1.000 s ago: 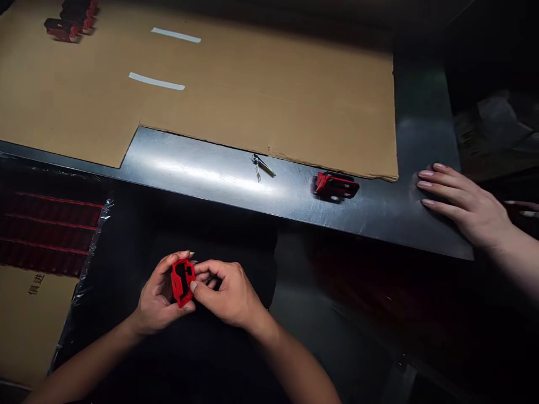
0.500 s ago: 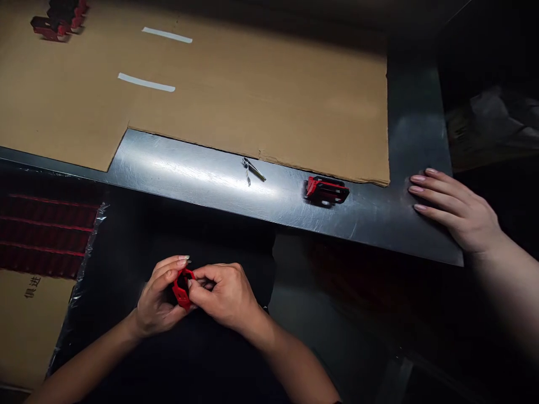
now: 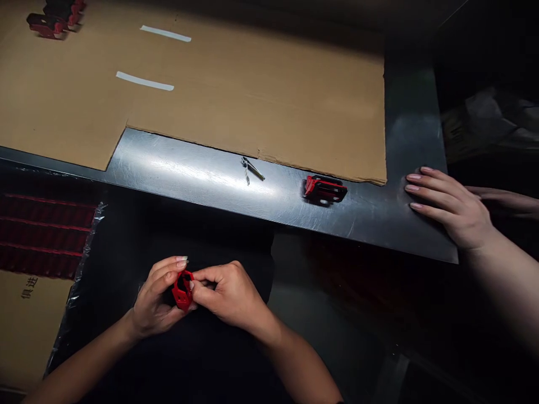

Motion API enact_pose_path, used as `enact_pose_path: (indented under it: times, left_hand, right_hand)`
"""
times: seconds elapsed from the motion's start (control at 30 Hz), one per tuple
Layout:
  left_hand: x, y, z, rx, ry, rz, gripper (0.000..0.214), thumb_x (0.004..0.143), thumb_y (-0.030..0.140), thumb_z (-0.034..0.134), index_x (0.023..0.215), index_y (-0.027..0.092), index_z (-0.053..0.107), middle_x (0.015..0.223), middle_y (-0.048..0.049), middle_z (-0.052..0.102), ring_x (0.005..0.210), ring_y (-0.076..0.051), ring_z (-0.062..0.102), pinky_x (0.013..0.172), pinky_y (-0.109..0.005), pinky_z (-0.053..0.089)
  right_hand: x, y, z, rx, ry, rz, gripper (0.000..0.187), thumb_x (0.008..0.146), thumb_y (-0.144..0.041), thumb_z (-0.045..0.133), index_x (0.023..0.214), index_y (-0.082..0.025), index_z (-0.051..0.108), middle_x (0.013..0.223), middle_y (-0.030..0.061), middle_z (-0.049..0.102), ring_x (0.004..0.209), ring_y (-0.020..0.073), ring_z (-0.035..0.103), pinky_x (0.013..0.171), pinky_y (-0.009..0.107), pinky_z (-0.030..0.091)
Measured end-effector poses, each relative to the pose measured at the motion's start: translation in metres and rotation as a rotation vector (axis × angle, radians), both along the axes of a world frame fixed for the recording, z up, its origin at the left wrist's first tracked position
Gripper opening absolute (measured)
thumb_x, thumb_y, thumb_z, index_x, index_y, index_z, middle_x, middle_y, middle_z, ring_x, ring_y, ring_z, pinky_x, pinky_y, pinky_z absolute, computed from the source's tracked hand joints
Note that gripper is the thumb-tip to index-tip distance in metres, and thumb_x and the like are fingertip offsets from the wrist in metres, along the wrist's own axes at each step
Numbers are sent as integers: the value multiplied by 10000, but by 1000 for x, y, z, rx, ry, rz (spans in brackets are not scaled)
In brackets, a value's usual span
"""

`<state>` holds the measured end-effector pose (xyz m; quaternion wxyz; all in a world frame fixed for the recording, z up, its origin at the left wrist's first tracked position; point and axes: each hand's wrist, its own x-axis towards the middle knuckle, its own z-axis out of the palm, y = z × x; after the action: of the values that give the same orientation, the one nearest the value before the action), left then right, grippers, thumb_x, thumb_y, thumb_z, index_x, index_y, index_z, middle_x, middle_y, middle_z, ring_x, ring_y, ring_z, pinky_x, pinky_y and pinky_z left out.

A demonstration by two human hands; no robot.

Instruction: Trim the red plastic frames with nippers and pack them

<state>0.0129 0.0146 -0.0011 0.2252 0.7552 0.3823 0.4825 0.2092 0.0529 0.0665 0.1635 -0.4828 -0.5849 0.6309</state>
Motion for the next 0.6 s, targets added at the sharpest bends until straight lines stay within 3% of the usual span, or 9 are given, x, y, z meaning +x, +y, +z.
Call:
enact_pose_path:
  times: [0.2, 0.43, 0.6]
  left_hand:
    - [-1, 2, 0, 40, 3, -42, 790, 835, 245, 769, 1518, 190, 376, 1238, -156, 682, 1197, -281, 652, 921, -467, 623]
    - [-2, 3, 2, -53, -56, -79, 797, 843, 288, 771, 1525, 227, 362, 1240, -147, 690, 1144, -274, 691, 883, -458, 639]
    - [0, 4, 3, 12, -19, -71, 770, 846, 270, 763, 1511, 203, 381, 1223, -151, 694, 1125, -269, 696, 871, -455, 645]
  right_hand:
    - [-8, -3, -4, -55, -43, -90, 166, 830, -196, 642, 761, -184, 792, 690, 2, 746, 619, 141, 671, 578, 214, 444]
    - [5, 5, 5, -60, 26, 67, 229, 881, -186, 581, 860, -183, 809, 636, -21, 697, 519, 85, 518, 519, 202, 359]
    - [3, 4, 1, -84, 13, 13, 194, 854, -189, 613, 794, -177, 798, 681, -7, 729, 576, 105, 592, 554, 203, 398]
